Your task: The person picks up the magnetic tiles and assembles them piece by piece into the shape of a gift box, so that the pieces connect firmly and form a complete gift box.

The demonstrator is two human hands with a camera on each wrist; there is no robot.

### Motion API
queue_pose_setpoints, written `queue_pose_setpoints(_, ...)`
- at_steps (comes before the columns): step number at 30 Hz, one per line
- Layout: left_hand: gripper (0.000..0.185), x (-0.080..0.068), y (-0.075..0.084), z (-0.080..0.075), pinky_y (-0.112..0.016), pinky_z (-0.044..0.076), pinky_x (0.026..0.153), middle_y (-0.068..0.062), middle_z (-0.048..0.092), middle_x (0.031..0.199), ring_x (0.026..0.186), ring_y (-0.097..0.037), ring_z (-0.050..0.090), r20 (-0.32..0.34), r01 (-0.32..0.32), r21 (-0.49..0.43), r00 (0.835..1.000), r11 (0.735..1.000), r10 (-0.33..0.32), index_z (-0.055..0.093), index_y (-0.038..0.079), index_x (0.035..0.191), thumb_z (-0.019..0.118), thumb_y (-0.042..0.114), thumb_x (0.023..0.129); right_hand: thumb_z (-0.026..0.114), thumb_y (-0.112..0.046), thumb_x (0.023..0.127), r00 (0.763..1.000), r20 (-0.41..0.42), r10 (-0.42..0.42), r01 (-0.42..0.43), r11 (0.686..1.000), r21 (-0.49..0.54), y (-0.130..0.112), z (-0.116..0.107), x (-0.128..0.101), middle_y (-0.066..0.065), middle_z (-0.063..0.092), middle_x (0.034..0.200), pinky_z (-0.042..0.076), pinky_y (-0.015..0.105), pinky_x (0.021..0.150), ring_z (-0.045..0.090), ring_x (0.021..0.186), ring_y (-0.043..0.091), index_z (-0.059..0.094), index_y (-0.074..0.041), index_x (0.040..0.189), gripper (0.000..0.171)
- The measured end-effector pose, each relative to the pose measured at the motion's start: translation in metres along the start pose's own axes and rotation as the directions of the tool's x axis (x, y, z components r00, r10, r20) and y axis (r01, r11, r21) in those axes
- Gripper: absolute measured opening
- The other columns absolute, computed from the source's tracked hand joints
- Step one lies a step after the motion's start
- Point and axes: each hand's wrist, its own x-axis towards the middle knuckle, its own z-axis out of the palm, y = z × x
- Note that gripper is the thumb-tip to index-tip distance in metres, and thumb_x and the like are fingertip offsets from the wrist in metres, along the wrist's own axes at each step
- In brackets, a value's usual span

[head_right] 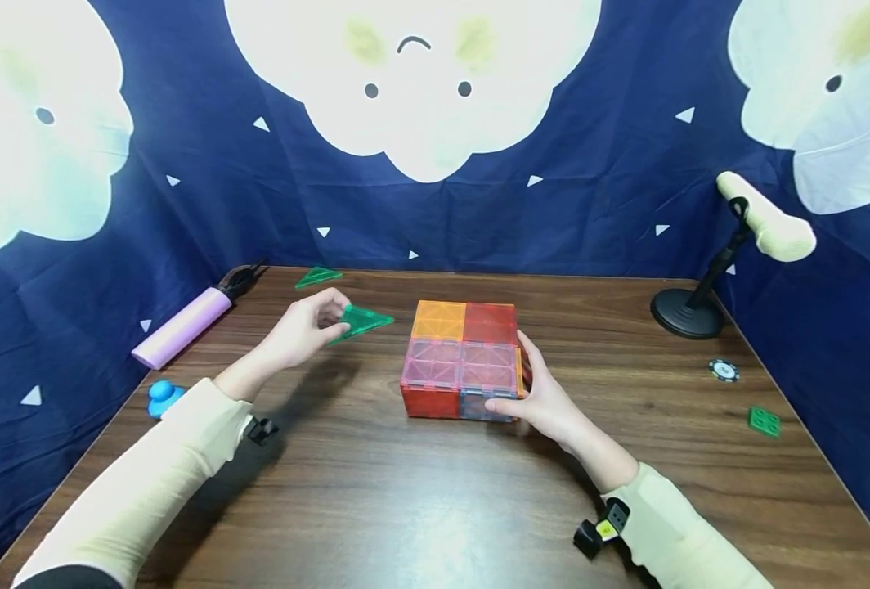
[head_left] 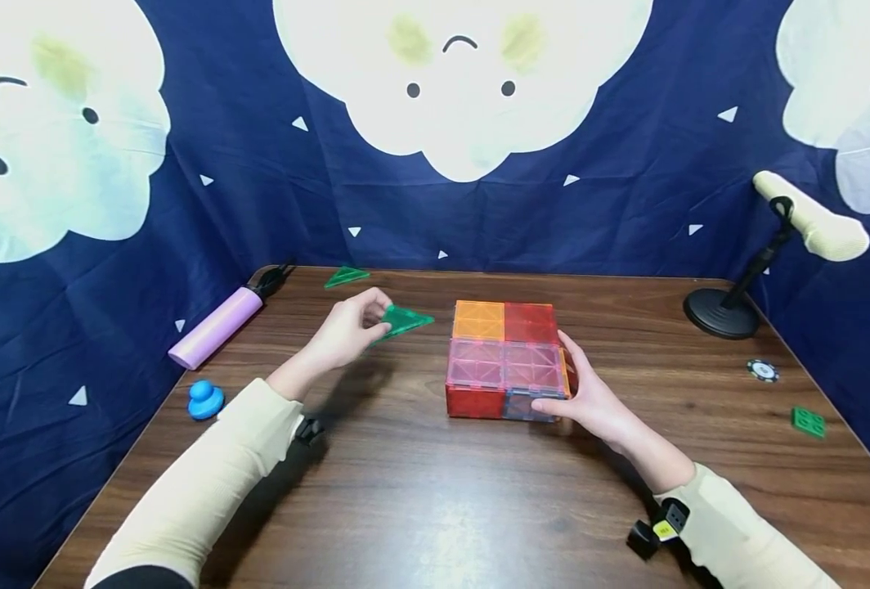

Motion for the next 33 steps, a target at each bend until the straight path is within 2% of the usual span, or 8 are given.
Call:
queue_pose_setpoints(6,0.018,0.017,0.046,0.027,-0.043,0.054,0.089,-0.008,0.072,0.099,0.095,-0.024,0.068,-0.002,-0.157,-0.077,0.988,0.985,0.158,0.065,0.005,0.108,0.072,0.001,0.092,0.083,-0.017,0.087,1.0,-0.003,0.004,-0.004,1.0,0.008,0.002,-0.003,0.0,0.02,0.019,0.163,0.03,0.062,0.111,0.026,0.146,0.043,0.002,-0.02,0.165,0.111)
queue_pose_setpoints(9,0.02,0.025,0.059,0.041,-0.039,0.054,0.088,-0.007,0.072,0.098,0.094,-0.021,0.068,0.027,-0.211,-0.074,0.977,0.975,0.213,0.065,0.005,0.109,0.072,0.0,0.091,0.083,-0.018,0.087,1.0,-0.006,0.013,-0.013,1.0,0.002,0.002,-0.003,-0.001,0.02,0.018,0.163,0.031,0.062,0.111,0.026,0.146,0.043,0.002,-0.019,0.165,0.112)
queue_pose_setpoints(12,0.021,0.031,0.067,0.054,-0.037,0.054,0.088,-0.007,0.072,0.1,0.096,-0.021,0.068,0.061,-0.238,-0.065,0.968,0.969,0.242,0.065,0.005,0.11,0.072,-0.001,0.091,0.083,-0.018,0.087,1.0,-0.002,0.01,-0.01,1.0,0.01,0.003,-0.003,-0.001,0.02,0.017,0.164,0.031,0.062,0.111,0.026,0.146,0.043,0.002,-0.019,0.165,0.112)
queue_pose_setpoints(19,0.017,0.037,0.07,0.07,-0.036,0.054,0.088,-0.008,0.07,0.106,0.098,-0.021,0.066,0.123,-0.25,-0.038,0.96,0.967,0.253,0.065,0.006,0.108,0.069,0.0,0.092,0.083,-0.017,0.087,1.0,-0.002,0.006,-0.006,1.0,0.029,0.005,-0.003,-0.001,0.02,0.019,0.163,0.031,0.061,0.111,0.027,0.145,0.043,0.002,-0.019,0.164,0.112)
queue_pose_setpoints(25,0.017,0.036,0.063,0.069,-0.04,0.054,0.088,-0.01,0.071,0.106,0.097,-0.023,0.067,0.104,-0.24,-0.035,0.965,0.97,0.242,0.066,0.005,0.108,0.069,0.0,0.092,0.084,-0.019,0.086,1.0,0.01,0.007,-0.008,1.0,0.028,0.005,-0.001,0.004,0.019,0.022,0.162,0.033,0.06,0.111,0.03,0.144,0.041,0.003,-0.02,0.165,0.113)
queue_pose_setpoints(33,0.021,0.037,0.061,0.071,-0.043,0.054,0.09,-0.007,0.071,0.105,0.099,-0.022,0.066,0.12,-0.224,-0.048,0.966,0.973,0.229,0.066,0.005,0.113,0.072,0.006,0.093,0.084,-0.019,0.086,1.0,0.004,0.017,-0.017,0.999,0.03,0.006,-0.003,0.003,0.02,0.023,0.162,0.028,0.063,0.113,0.03,0.145,0.041,0.004,-0.022,0.165,0.113)
